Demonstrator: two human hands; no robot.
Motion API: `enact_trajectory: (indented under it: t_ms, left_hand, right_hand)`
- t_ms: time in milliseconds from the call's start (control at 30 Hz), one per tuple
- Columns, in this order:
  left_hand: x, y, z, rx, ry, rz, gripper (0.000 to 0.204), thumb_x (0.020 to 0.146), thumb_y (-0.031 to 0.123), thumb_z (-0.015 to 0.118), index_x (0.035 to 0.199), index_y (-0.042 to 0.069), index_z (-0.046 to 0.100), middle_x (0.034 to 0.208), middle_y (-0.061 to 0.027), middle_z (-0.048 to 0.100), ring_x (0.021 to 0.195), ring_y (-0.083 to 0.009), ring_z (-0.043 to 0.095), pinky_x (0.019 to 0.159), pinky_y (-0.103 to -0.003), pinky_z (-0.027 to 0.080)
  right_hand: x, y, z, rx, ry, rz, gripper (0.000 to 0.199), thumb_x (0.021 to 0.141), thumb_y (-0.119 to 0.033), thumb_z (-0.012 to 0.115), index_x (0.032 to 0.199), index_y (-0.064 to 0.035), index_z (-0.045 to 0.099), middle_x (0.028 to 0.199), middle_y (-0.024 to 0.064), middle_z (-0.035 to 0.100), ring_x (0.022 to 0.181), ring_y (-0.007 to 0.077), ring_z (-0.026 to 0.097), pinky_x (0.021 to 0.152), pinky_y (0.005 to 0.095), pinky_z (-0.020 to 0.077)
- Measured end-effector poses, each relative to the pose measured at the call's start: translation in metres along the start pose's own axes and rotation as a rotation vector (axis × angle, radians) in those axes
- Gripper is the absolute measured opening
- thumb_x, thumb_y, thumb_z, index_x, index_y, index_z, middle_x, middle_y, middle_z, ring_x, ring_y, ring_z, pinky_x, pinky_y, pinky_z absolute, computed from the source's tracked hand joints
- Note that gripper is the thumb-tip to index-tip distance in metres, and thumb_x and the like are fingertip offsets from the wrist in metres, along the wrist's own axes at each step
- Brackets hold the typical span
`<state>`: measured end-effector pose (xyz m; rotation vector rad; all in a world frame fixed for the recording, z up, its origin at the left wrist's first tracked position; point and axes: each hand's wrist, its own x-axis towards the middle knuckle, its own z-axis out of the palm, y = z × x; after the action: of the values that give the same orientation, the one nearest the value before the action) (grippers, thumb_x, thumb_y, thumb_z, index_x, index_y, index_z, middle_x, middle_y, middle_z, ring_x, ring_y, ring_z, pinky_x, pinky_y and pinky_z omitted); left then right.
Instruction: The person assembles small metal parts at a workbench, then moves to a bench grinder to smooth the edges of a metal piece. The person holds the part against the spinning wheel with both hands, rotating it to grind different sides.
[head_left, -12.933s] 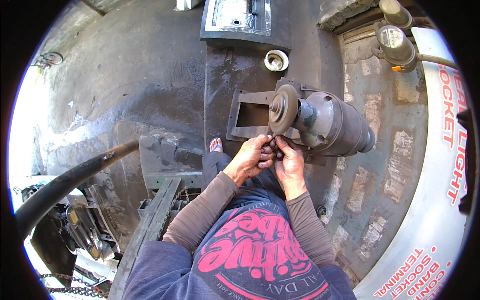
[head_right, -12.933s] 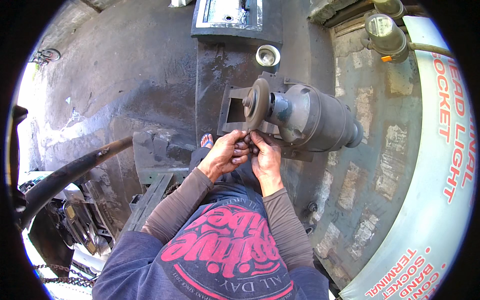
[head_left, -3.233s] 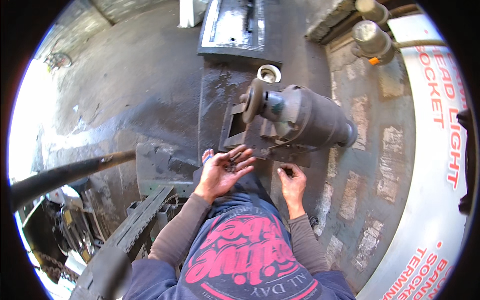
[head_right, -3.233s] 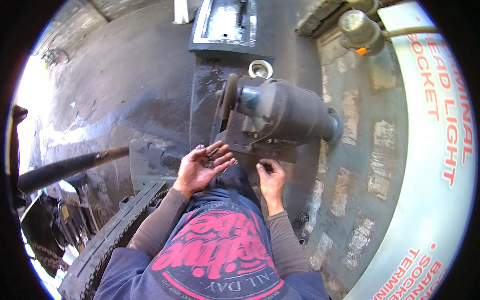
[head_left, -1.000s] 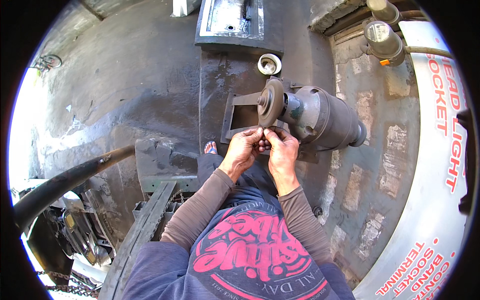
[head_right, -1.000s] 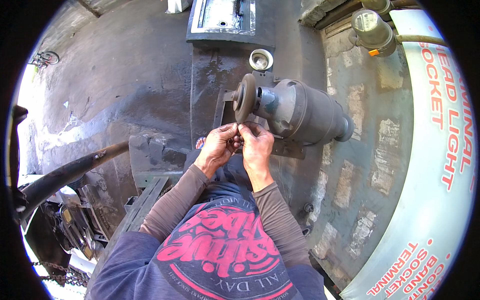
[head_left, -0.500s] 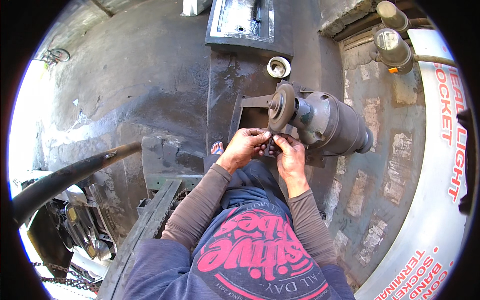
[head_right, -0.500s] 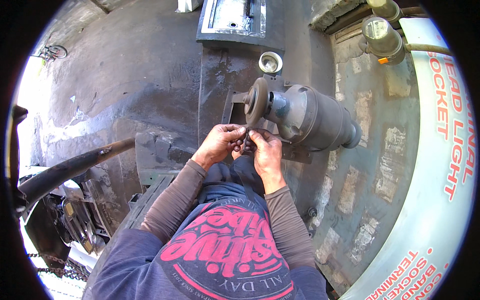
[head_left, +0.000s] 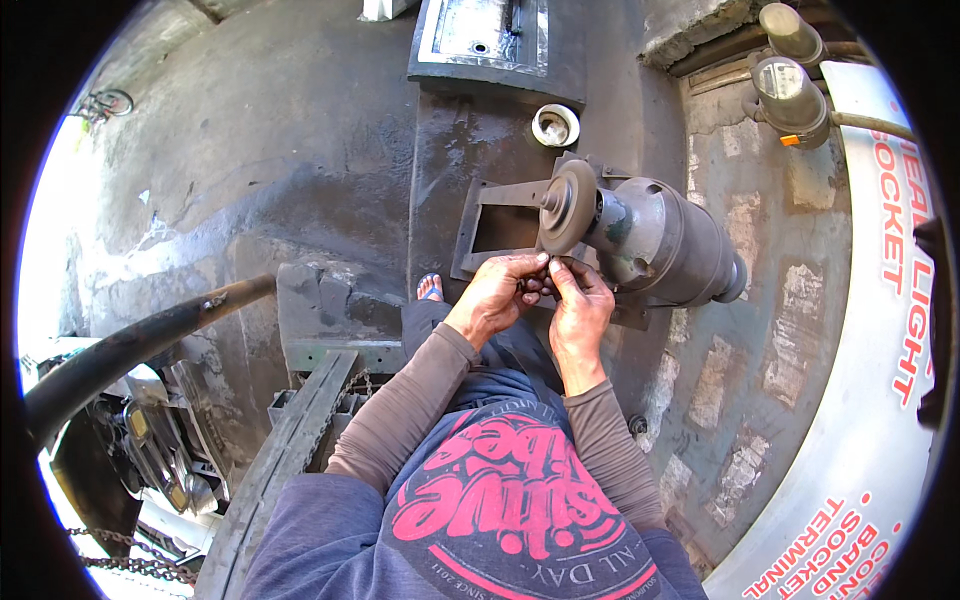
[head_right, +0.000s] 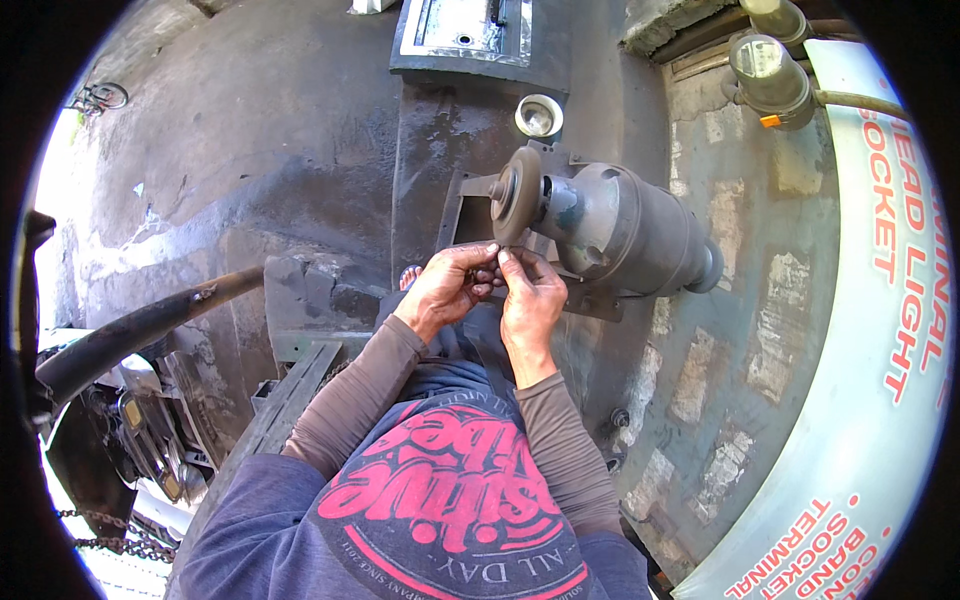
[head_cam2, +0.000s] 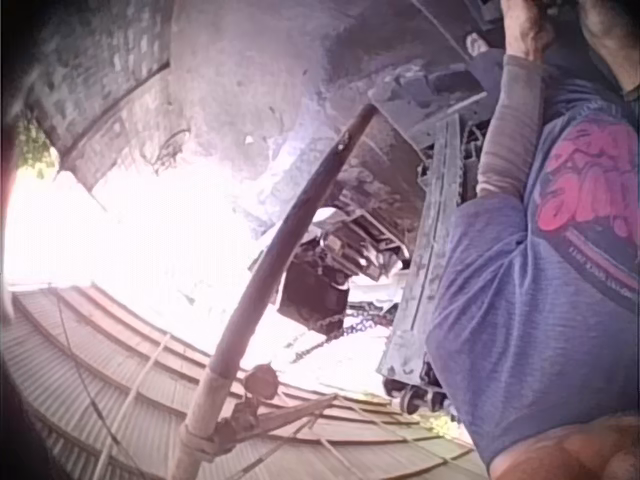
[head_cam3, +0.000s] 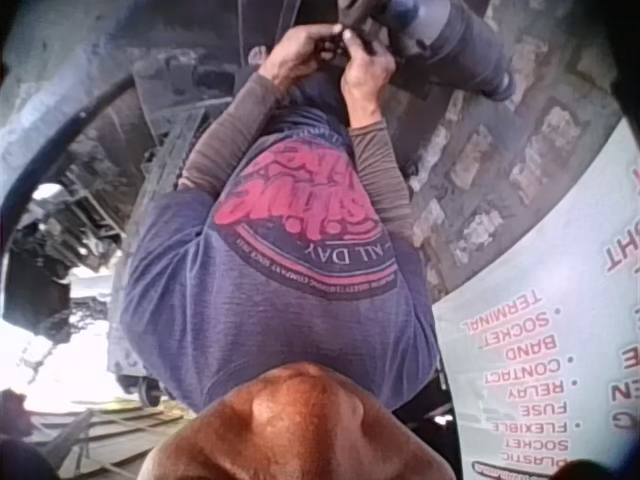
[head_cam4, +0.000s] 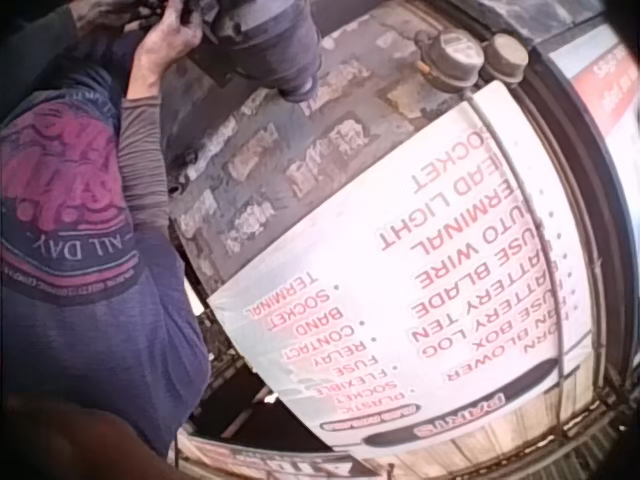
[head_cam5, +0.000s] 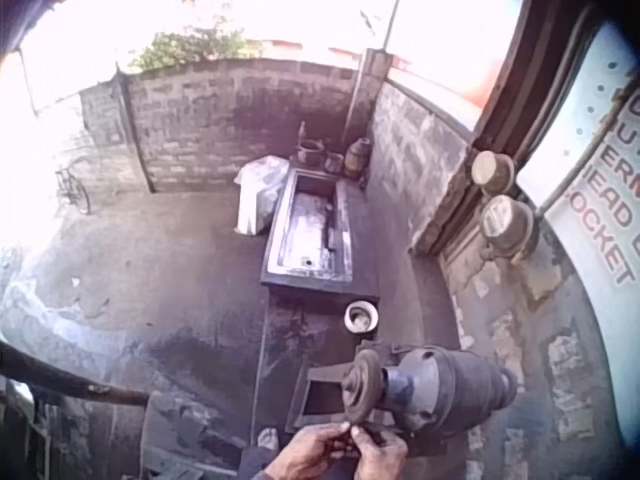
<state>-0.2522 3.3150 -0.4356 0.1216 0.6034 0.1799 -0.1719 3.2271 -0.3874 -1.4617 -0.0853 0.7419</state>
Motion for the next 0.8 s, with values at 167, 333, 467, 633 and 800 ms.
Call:
enact_trajectory:
  t_ms: [167, 333, 467, 633, 800]
  left_hand:
    - [-0.004, 0.013, -0.008, 0.387, -0.047, 0.034, 0.017, 0.098, 0.017, 0.065, 0.101, 0.001, 0.068, 0.076, 0.0024, 0.053, 0.060, -0.0047, 0.044, 0.052, -0.022, 0.035]
    - [-0.003, 0.001, -0.008, 0.123, 0.015, 0.049, 0.013, 0.097, 0.015, 0.066, 0.098, 0.003, 0.069, 0.077, 0.0022, 0.057, 0.063, -0.0057, 0.047, 0.053, -0.022, 0.038]
    - [-0.001, -0.001, -0.004, 0.065, 0.020, 0.059, 0.011, 0.097, 0.014, 0.066, 0.096, 0.004, 0.069, 0.079, 0.0015, 0.059, 0.066, -0.0060, 0.048, 0.054, -0.021, 0.040]
    - [0.003, -0.003, -0.005, 0.009, -0.009, 0.042, 0.011, 0.097, 0.014, 0.066, 0.093, 0.004, 0.069, 0.078, 0.0012, 0.059, 0.065, -0.0057, 0.048, 0.053, -0.022, 0.040]
    - [0.000, 0.007, -0.005, 0.262, -0.005, 0.038, 0.012, 0.098, 0.014, 0.064, 0.094, 0.003, 0.067, 0.071, 0.0022, 0.056, 0.055, -0.0048, 0.047, 0.048, -0.020, 0.037]
  right_hand:
    - [0.005, -0.007, -0.024, 0.165, -0.214, 0.272, 0.012, 0.092, -0.005, 0.068, 0.101, 0.0027, 0.068, 0.086, 0.0072, 0.069, 0.071, 0.0139, 0.063, 0.066, 0.0284, 0.0517]
    - [0.019, 0.003, -0.023, 0.050, -0.081, 0.222, 0.013, 0.092, -0.006, 0.069, 0.101, 0.0031, 0.068, 0.087, 0.0070, 0.069, 0.071, 0.0136, 0.063, 0.066, 0.0281, 0.0509]
    - [0.015, 0.004, -0.016, 0.078, -0.050, 0.152, 0.014, 0.092, -0.003, 0.069, 0.102, 0.0054, 0.068, 0.089, 0.0081, 0.070, 0.073, 0.0148, 0.064, 0.068, 0.0286, 0.0522]
    - [0.009, 0.007, -0.009, 0.085, -0.061, 0.036, 0.013, 0.092, -0.002, 0.069, 0.103, 0.0057, 0.067, 0.092, 0.0087, 0.070, 0.075, 0.0156, 0.065, 0.069, 0.0293, 0.0530]
    - [0.011, 0.000, -0.027, 0.185, -0.165, 0.291, 0.013, 0.092, -0.006, 0.069, 0.101, 0.0027, 0.067, 0.089, 0.0070, 0.068, 0.071, 0.0139, 0.061, 0.068, 0.0291, 0.0504]
